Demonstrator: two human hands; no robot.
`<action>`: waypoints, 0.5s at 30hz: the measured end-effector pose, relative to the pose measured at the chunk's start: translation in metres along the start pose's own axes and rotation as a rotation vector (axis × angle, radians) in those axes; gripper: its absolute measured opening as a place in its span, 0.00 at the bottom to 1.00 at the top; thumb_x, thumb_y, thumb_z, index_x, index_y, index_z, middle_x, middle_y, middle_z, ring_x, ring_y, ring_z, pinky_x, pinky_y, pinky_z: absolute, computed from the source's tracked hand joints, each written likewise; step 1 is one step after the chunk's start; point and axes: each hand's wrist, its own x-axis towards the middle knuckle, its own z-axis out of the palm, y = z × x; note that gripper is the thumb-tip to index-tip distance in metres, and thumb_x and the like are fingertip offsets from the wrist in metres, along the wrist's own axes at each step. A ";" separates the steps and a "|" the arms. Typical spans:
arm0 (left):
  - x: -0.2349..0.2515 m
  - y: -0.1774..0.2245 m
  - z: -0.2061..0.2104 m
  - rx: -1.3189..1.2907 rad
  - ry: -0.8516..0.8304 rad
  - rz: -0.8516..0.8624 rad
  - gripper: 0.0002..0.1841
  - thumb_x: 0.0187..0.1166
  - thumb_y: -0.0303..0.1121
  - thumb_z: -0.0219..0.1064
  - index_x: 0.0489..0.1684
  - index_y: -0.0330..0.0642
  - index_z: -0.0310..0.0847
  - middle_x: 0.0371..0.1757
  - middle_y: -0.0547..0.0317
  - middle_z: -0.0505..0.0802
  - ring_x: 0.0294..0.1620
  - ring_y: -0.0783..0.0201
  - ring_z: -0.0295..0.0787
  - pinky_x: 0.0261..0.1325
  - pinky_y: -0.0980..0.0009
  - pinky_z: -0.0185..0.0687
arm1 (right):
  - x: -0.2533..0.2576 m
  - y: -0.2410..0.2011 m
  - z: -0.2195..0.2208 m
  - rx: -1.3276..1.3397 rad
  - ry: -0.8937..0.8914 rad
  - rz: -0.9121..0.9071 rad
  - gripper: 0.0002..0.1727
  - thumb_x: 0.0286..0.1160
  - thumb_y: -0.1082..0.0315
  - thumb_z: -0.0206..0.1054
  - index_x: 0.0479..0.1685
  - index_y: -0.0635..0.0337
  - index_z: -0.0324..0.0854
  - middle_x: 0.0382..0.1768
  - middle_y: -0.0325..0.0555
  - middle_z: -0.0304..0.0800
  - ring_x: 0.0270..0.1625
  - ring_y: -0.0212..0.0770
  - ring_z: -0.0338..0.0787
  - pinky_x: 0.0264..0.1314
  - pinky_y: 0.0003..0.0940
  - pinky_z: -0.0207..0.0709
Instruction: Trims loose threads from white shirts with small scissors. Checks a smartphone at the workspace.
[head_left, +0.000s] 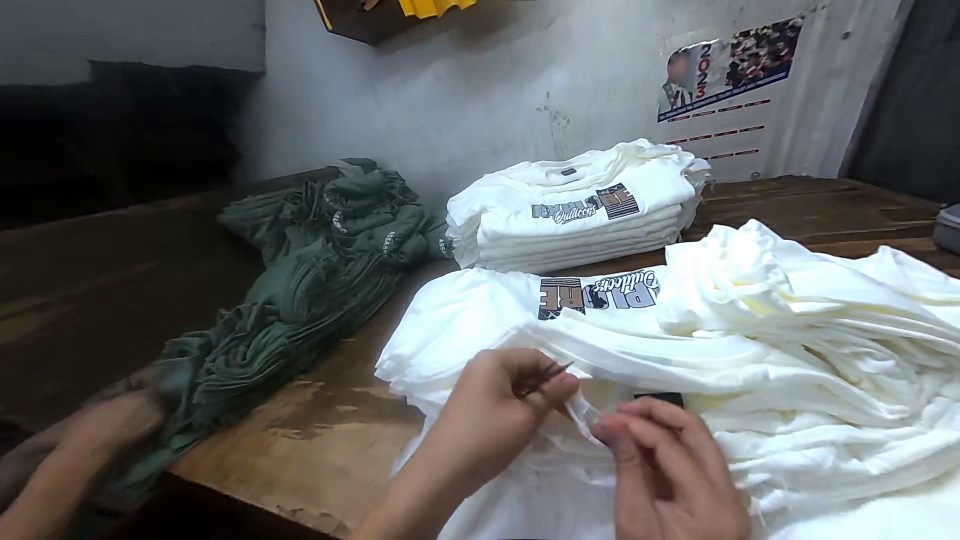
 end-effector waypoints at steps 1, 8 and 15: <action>0.000 -0.001 0.001 -0.052 0.011 -0.017 0.05 0.78 0.34 0.73 0.32 0.48 0.91 0.23 0.74 0.89 0.17 0.83 0.72 0.20 0.83 0.62 | 0.003 -0.001 -0.002 0.004 -0.009 0.075 0.07 0.75 0.73 0.72 0.35 0.70 0.90 0.45 0.51 0.87 0.42 0.26 0.93 0.44 0.17 0.91; -0.001 0.001 -0.005 0.117 -0.049 0.044 0.03 0.76 0.35 0.75 0.35 0.51 0.92 0.27 0.75 0.93 0.27 0.82 0.85 0.32 0.83 0.79 | 0.014 -0.001 0.006 0.073 0.020 0.189 0.04 0.70 0.75 0.73 0.33 0.67 0.92 0.41 0.47 0.89 0.30 0.25 0.90 0.30 0.17 0.88; 0.000 0.020 -0.017 0.294 0.027 0.063 0.02 0.71 0.37 0.77 0.33 0.58 0.91 0.27 0.74 0.92 0.27 0.77 0.87 0.31 0.79 0.82 | 0.016 -0.012 -0.008 0.021 -0.167 0.361 0.10 0.67 0.76 0.64 0.43 0.66 0.90 0.50 0.49 0.87 0.36 0.27 0.89 0.35 0.20 0.88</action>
